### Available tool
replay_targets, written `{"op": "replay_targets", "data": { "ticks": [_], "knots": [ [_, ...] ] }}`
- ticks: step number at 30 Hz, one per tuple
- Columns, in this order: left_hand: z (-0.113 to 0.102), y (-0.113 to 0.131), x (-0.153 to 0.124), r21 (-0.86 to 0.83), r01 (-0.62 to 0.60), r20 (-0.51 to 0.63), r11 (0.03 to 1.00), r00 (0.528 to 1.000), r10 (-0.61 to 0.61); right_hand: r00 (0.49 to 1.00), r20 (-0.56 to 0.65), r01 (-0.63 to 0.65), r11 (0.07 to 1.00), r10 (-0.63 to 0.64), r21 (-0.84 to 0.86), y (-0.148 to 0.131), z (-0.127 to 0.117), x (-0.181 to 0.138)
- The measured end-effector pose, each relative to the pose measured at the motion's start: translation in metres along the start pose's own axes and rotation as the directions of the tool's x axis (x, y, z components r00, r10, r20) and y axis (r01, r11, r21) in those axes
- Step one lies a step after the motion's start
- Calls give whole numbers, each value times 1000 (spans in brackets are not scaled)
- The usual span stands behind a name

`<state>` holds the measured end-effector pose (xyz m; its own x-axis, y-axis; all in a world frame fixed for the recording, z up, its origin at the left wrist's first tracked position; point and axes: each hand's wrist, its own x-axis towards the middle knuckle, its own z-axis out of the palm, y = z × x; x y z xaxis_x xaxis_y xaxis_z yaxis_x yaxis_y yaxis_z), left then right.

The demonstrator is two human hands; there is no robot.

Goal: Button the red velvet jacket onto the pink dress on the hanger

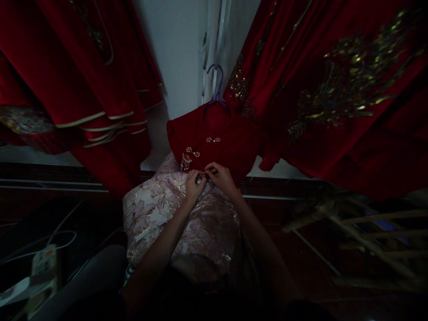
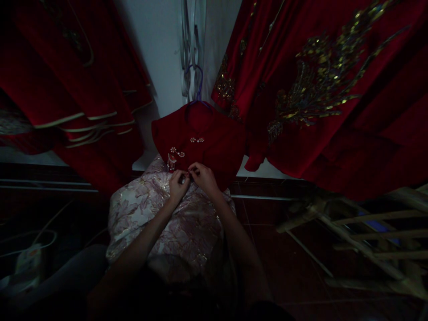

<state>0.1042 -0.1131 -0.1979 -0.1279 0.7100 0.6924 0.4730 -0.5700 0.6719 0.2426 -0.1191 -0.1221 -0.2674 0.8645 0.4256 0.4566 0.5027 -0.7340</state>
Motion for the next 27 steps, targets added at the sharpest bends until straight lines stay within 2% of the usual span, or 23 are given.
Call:
{"op": "replay_targets", "data": {
  "ticks": [6, 13, 18, 27],
  "knots": [
    [1, -1, -1, -2, 2, -8, 1000, 1000, -2, 1000, 19, -23, 996, 21, 90, 2, 1, 0],
    [-1, -3, 0, 25, -18, 43, 1000, 999, 17, 999, 12, -30, 997, 29, 71, 3, 2, 0],
    [-1, -4, -1, 21, -34, 86, 999, 996, 32, 998, -53, -19, 1000, 20, 17, 7, 10, -1],
    [-1, -7, -4, 24, -78, 146, 997, 987, 74, 993, -98, -50, 994, 60, 101, 24, 23, 0]
  ]
}}
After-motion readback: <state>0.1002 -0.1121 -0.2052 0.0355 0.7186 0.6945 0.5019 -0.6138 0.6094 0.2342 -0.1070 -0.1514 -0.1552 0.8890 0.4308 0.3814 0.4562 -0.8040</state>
